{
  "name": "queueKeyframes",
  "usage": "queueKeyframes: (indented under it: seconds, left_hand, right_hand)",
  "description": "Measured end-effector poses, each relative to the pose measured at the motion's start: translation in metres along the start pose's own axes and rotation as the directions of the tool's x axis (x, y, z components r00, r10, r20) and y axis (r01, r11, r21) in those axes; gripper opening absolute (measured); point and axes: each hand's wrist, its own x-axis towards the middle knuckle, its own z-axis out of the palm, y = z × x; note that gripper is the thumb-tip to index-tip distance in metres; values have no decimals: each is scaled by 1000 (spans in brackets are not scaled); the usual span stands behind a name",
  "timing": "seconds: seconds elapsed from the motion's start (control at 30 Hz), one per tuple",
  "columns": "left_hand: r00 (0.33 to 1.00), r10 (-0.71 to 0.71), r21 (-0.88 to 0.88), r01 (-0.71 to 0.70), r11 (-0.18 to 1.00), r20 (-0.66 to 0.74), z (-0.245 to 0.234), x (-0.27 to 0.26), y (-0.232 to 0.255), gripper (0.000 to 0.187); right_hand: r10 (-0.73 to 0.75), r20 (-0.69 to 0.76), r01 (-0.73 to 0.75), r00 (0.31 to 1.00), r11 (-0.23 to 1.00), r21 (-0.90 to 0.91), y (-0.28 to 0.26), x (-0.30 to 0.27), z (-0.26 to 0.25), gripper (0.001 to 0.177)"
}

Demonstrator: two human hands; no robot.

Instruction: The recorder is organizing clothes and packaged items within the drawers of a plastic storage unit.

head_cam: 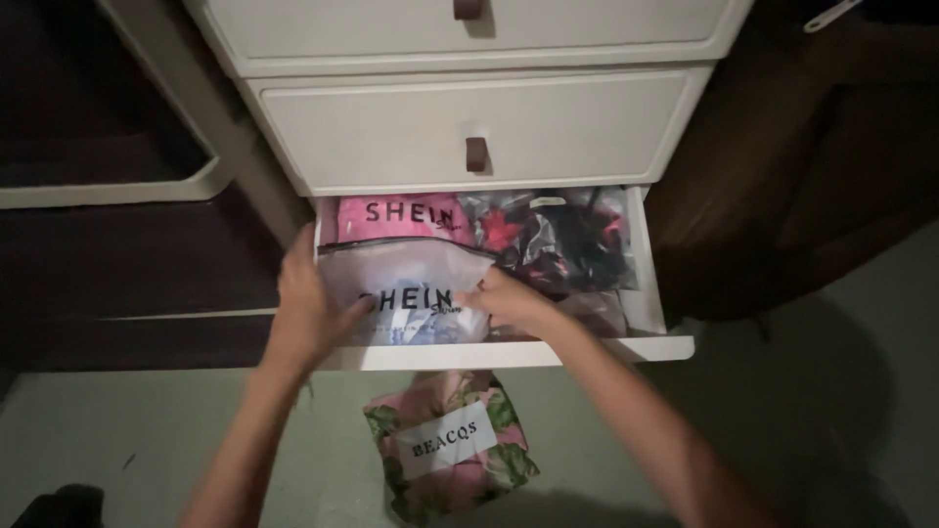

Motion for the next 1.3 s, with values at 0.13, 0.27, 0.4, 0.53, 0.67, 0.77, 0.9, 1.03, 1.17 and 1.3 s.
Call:
queueKeyframes:
  seconds: [0.13,0.27,0.4,0.53,0.67,0.77,0.9,1.03,1.17,1.3]
  left_hand:
    - [834,549,613,-464,640,58,12,-18,51,97]
    - [908,165,660,-395,639,384,28,-21,49,105]
    - [901,164,661,-409,629,402,36,-21,29,100]
    - [898,128,664,-401,631,420,42,-5,9,79]
    - [849,-93,630,-309,712,521,37,3,16,72]
    - [820,-133,612,-296,734,557,40,11,7,68]
    - [817,-160,615,-272,740,554,45,13,3,69]
    - [897,2,639,-317,701,442,51,-8,9,69]
    - [832,537,610,-500,614,142,56,-35,33,62]
    - [735,659,412,-656,632,159,67,-61,84,57]
  right_hand:
    - [-281,-155,231,947,932,-281,-1,-12,9,72]
    - [-835,-159,433,527,425,-795,-27,-55,29,106]
    - [-829,107,303,549,78,-950,-22,-67,52,101]
    - [-610,288,338,738,-35,-940,-17,-67,63,118]
    - [-398,308,359,864,57,-932,-19,-53,58,135]
    - [-337,330,393,882,139,-909,-16,-46,53,138]
    - [-343,348,419,872,156,-895,-17,-45,49,139]
    - [-331,350,418,876,160,-894,-27,-64,46,135]
    - [-403,383,464,831,125,-877,-23,-82,19,118]
    - [-552,386,517,739,97,-851,-10,-98,-2,91]
